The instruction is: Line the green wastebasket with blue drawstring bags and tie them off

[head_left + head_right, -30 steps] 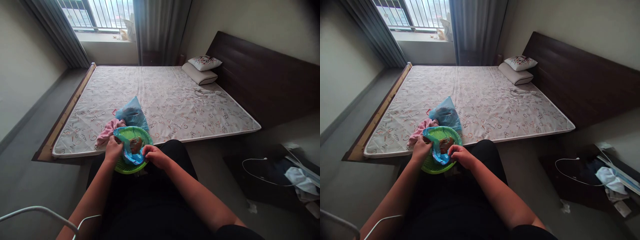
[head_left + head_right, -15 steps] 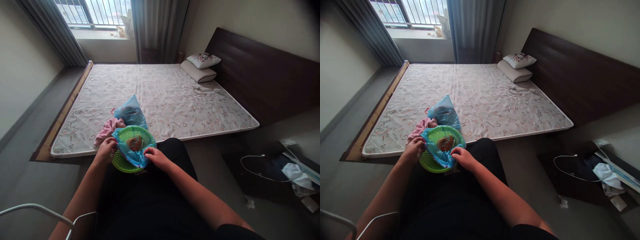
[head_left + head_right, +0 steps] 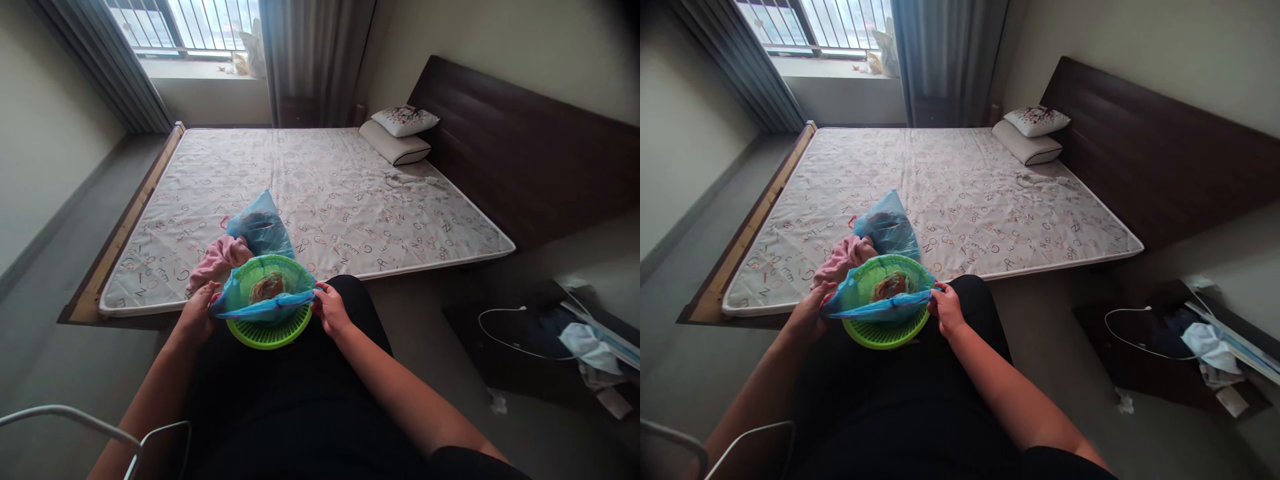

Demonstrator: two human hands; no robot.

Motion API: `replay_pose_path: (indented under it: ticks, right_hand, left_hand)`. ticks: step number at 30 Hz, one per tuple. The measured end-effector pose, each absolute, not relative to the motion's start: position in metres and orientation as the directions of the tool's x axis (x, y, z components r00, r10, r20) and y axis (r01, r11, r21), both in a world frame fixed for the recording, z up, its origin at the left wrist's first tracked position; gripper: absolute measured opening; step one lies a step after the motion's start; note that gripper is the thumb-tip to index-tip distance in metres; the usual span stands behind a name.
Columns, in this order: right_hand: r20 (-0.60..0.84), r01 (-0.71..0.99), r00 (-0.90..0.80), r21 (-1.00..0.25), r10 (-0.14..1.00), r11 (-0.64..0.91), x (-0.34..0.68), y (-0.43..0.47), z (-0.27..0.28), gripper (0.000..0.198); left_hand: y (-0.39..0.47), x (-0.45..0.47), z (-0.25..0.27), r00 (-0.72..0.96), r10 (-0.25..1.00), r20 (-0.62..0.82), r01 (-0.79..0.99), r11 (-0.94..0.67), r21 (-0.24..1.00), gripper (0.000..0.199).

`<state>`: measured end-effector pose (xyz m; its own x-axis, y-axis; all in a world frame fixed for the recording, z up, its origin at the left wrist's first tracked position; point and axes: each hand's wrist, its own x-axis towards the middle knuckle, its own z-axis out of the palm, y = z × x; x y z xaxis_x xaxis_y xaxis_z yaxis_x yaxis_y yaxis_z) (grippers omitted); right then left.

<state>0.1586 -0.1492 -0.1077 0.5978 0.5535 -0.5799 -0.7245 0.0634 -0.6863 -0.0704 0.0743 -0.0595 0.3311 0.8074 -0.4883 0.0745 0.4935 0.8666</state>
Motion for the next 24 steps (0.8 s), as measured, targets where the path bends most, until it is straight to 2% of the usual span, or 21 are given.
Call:
replay_pose_path:
  ticks: [4,7,11,15,19,24]
  right_hand:
    - [-0.648,-0.761,0.566,-0.649,0.51,0.019,0.162,-0.151,-0.112,0.044]
    - [-0.694,-0.763,0.501,-0.636,0.517,-0.114,0.17,-0.153,-0.112,0.036]
    - [-0.706,-0.726,0.441,-0.643,0.554,-0.242,0.189,-0.155,-0.108,0.027]
    - [-0.67,-0.657,0.466,-0.7,0.578,-0.281,0.209,-0.153,-0.103,0.025]
    - [-0.629,-0.636,0.465,-0.727,0.623,-0.26,0.218,-0.149,-0.096,0.023]
    - [-0.489,-0.666,0.513,-0.745,0.706,-0.032,0.221,-0.152,-0.085,0.036]
  left_hand:
    - [0.067,-0.081,-0.054,0.475,0.729,-0.493,0.29,0.4,0.87,0.073]
    - [0.065,-0.09,-0.049,0.54,0.66,-0.522,0.402,0.342,0.849,0.082]
    - [0.065,-0.104,-0.042,0.482,0.717,-0.504,0.394,0.337,0.855,0.087]
    - [0.063,-0.114,-0.034,0.392,0.788,-0.475,0.35,0.35,0.869,0.089]
    - [0.064,-0.121,-0.03,0.367,0.81,-0.459,0.356,0.333,0.873,0.087]
    - [0.068,-0.129,-0.035,0.415,0.786,-0.458,0.403,0.293,0.867,0.084]
